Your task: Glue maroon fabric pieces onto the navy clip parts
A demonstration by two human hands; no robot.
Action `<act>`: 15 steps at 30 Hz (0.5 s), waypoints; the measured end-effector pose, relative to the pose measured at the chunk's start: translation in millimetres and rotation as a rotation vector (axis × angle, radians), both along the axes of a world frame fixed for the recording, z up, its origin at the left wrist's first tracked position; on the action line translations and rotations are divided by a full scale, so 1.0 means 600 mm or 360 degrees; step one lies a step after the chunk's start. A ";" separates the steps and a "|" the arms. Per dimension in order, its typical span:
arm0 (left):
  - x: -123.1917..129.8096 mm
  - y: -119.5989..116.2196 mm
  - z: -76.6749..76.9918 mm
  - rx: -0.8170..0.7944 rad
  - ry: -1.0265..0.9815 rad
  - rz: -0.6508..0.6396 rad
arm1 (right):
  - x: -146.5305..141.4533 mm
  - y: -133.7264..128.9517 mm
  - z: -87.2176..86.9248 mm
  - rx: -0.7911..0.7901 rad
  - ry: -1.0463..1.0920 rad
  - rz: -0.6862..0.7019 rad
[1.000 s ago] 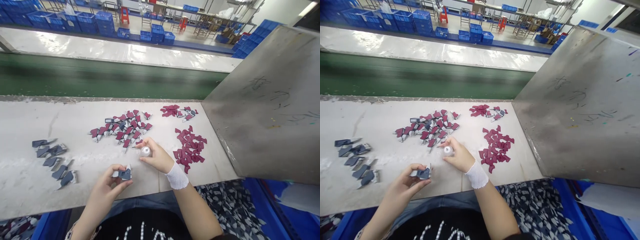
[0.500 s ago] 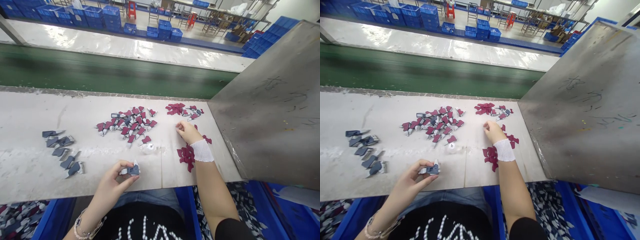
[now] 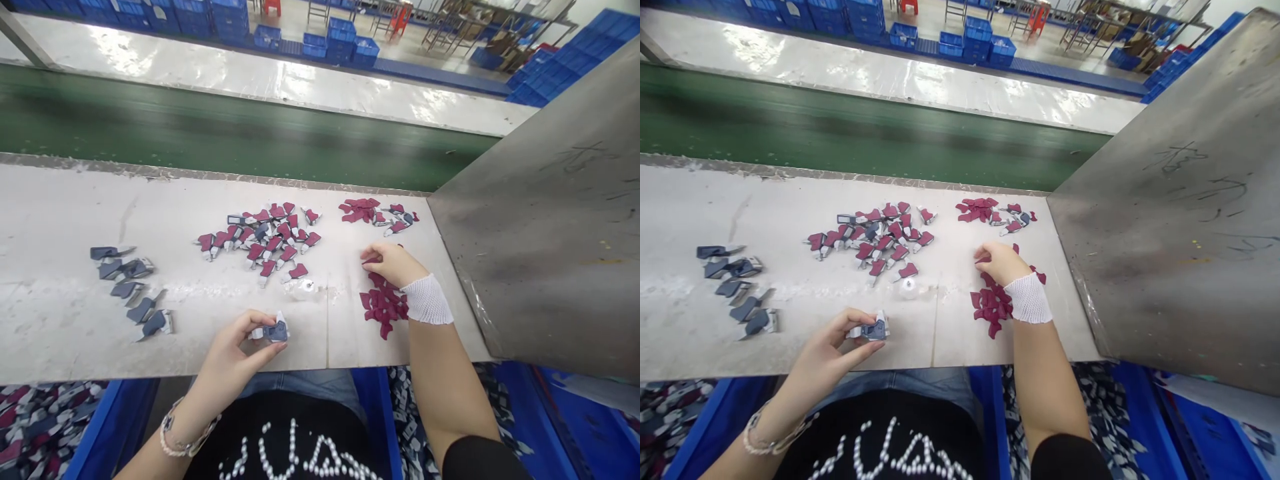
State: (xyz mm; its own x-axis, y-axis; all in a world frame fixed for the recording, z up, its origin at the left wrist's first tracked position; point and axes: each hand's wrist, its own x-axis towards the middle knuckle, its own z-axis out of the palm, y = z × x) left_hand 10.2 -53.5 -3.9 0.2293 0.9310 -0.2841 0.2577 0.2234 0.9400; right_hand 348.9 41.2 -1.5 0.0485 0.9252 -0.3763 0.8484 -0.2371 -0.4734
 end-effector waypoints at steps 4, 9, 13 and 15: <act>-0.004 -0.001 -0.008 0.0030 0.0052 -0.0043 | -0.031 -0.029 0.030 0.0094 0.0087 0.0061; 0.002 -0.006 -0.028 0.0083 0.0024 0.0069 | -0.091 -0.093 0.064 0.0190 0.0302 0.0294; 0.014 -0.006 -0.028 0.0194 -0.0038 0.0066 | -0.133 -0.132 0.067 0.0206 0.0410 0.0393; 0.017 -0.005 -0.025 0.0284 -0.0013 0.0045 | -0.149 -0.144 0.066 0.0195 0.0556 0.0406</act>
State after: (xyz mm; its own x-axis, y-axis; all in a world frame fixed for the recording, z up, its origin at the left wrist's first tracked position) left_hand 20.5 -56.6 -18.7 0.2037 0.9726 -0.1118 0.2458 0.0597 0.9675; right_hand 259.3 -45.5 38.2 -0.2976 0.9298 -0.2167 0.6568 0.0347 -0.7533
